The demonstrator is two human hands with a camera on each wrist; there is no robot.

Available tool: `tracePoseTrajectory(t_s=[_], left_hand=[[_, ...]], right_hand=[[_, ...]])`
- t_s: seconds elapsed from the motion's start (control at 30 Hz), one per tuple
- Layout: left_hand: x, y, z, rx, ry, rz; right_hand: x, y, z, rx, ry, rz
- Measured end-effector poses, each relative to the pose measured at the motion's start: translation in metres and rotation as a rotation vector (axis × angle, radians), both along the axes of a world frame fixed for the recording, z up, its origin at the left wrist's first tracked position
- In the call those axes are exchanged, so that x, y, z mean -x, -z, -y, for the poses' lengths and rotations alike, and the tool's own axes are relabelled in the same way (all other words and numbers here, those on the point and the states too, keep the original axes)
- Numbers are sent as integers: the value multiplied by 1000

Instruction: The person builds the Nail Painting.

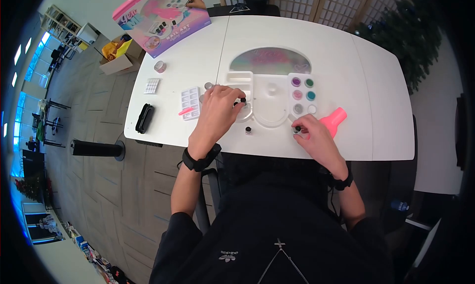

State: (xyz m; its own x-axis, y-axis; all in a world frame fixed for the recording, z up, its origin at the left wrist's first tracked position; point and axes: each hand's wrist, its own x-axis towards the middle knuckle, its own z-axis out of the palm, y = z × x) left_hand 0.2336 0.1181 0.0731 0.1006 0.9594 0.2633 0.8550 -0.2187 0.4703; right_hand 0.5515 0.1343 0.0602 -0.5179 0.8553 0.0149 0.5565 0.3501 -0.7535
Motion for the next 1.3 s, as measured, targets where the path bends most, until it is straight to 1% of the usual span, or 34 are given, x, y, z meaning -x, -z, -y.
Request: tracePoseTrajectory(t_s=[0.13,0.23,0.47,0.67,0.77,0.8,0.83,0.9,1.0,1.07,1.13,1.3], left_hand=[[1,16,-2,-57,21,-64],[2,21,-3,-77,39,-54],[3,28,-5,-103,81,-73],[4,23,0,-109,71,-50],[23,15,6,-54,45,166],[38,11,7,-43,-16,206],[51,5,11,-112,-78,196],[76,-4,18,-46,-234,140],[95,6,26,100,-284,73],[96,26,29,56,-235,41],[90,41,28,35,-213,-28],[74,53,20,-58,-199,-71]], right_hand=[[3,7,9,-59,-56,116],[1,20,7,-273,-84,183],[1,26,8,-252,-52,209],[-2,9,13,-244,-7,157],[1,-15,17,-185,26,105],[0,-19,17,-200,23,89],[1,-21,18,-213,21,69],[3,-25,21,-207,13,38],[9,-32,24,-155,-5,5],[15,-34,27,-108,-15,-21],[21,-31,26,-137,-51,-50],[32,-30,28,-132,-98,-87]])
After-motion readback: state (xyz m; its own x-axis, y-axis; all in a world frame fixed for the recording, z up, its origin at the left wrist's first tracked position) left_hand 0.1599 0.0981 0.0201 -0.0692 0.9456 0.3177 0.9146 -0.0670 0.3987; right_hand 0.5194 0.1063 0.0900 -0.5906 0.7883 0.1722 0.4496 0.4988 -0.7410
